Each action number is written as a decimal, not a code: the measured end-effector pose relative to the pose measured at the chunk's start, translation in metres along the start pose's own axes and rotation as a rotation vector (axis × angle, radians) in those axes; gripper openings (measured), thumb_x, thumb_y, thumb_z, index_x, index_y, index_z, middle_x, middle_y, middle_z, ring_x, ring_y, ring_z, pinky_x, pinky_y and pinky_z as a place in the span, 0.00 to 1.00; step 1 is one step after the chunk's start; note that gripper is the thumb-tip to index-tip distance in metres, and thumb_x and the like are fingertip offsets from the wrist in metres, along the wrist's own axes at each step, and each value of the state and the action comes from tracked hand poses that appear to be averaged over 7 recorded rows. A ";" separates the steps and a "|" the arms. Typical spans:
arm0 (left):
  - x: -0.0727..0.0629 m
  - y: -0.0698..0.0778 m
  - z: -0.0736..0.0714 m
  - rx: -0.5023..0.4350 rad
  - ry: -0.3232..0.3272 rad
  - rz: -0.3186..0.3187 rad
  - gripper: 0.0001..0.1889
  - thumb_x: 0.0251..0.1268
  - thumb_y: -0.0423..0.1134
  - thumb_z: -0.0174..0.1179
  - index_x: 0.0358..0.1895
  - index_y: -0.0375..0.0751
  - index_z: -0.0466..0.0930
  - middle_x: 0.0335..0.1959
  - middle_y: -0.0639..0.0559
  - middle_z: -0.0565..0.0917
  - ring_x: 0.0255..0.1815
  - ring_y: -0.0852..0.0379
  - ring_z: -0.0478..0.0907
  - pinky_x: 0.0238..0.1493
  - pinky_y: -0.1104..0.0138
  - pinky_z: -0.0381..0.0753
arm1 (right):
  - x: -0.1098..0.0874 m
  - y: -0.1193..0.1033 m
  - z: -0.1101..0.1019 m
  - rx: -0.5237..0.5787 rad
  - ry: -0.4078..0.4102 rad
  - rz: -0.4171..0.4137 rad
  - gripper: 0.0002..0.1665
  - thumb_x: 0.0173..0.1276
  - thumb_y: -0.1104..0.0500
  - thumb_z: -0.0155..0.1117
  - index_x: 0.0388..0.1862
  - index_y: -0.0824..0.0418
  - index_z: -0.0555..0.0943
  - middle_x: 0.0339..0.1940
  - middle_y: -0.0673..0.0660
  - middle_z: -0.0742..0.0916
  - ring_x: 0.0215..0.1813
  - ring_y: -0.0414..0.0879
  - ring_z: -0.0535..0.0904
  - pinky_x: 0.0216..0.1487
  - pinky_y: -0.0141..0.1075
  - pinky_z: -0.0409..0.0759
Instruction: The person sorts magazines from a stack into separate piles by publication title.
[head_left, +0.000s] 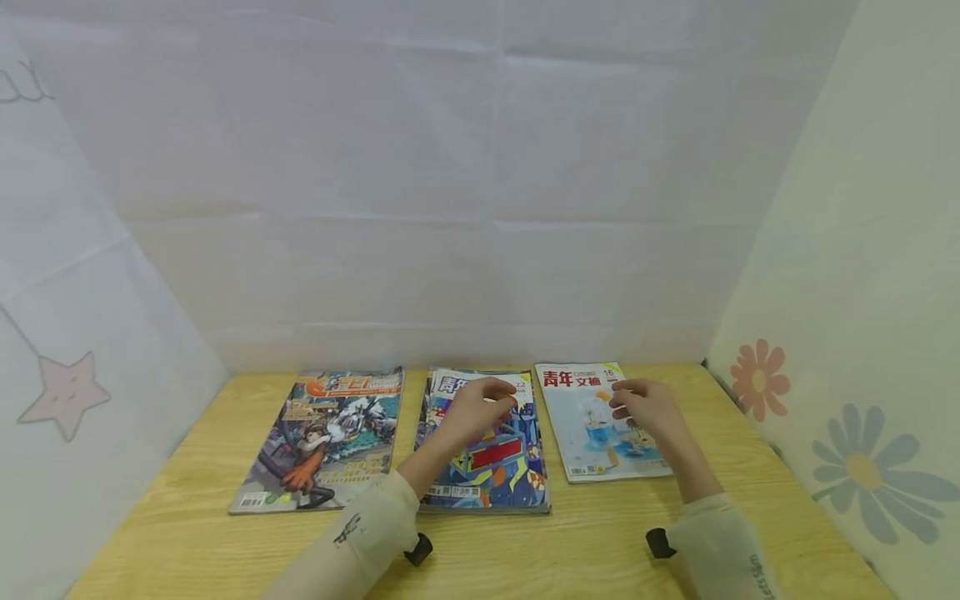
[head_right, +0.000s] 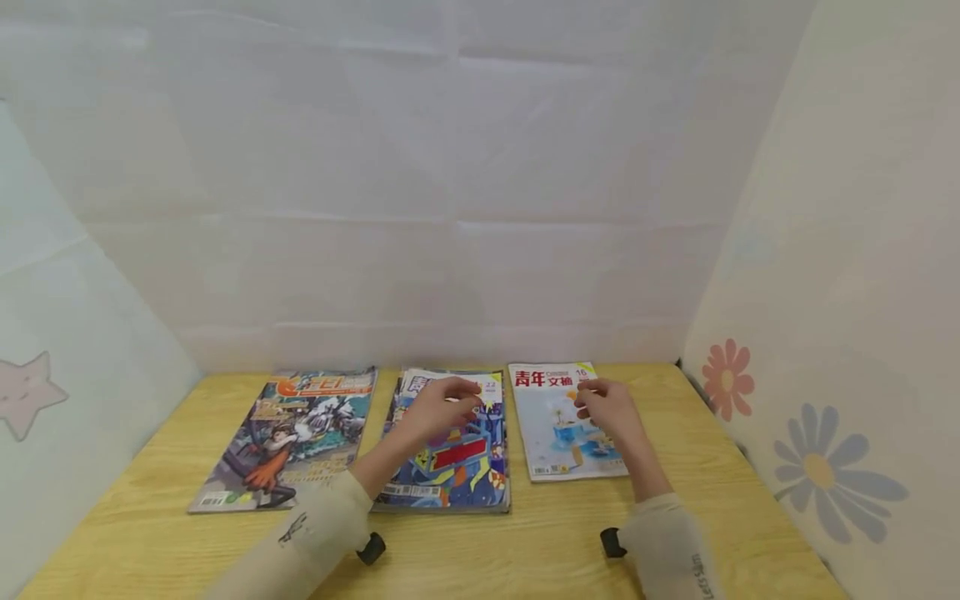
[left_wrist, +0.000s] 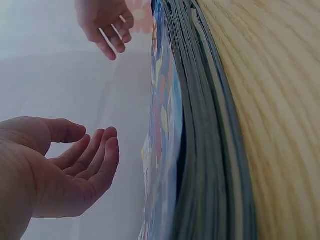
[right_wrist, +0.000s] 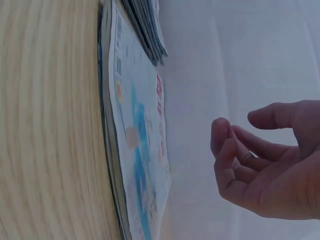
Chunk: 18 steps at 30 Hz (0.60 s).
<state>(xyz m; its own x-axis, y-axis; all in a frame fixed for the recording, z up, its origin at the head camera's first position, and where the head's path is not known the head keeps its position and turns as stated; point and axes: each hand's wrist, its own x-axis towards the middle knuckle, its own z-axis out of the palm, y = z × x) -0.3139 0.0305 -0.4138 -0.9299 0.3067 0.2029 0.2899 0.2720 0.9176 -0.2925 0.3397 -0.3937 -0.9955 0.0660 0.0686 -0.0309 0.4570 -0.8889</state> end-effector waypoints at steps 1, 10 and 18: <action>-0.002 -0.001 -0.004 0.003 0.008 0.003 0.13 0.75 0.39 0.61 0.57 0.40 0.83 0.48 0.42 0.84 0.45 0.39 0.85 0.47 0.50 0.85 | 0.000 -0.002 0.004 -0.007 -0.019 -0.005 0.23 0.81 0.56 0.53 0.66 0.69 0.76 0.51 0.68 0.85 0.46 0.54 0.85 0.53 0.50 0.81; -0.025 -0.015 -0.040 0.171 0.094 0.042 0.12 0.75 0.37 0.61 0.56 0.41 0.84 0.48 0.48 0.85 0.47 0.49 0.84 0.46 0.57 0.85 | -0.001 -0.010 0.033 -0.040 -0.198 -0.098 0.21 0.77 0.59 0.59 0.63 0.69 0.78 0.46 0.64 0.87 0.45 0.56 0.86 0.50 0.52 0.83; -0.046 -0.027 -0.070 0.222 0.152 -0.050 0.11 0.76 0.36 0.59 0.55 0.43 0.84 0.52 0.49 0.84 0.53 0.47 0.80 0.49 0.53 0.82 | -0.005 -0.011 0.063 0.003 -0.241 -0.113 0.21 0.76 0.62 0.62 0.63 0.71 0.78 0.44 0.66 0.87 0.43 0.59 0.85 0.47 0.51 0.84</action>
<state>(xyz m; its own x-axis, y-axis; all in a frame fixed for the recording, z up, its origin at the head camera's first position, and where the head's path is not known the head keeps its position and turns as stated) -0.2951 -0.0551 -0.4242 -0.9628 0.1522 0.2231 0.2694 0.4821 0.8336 -0.2929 0.2786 -0.4125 -0.9784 -0.1985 0.0577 -0.1428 0.4467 -0.8832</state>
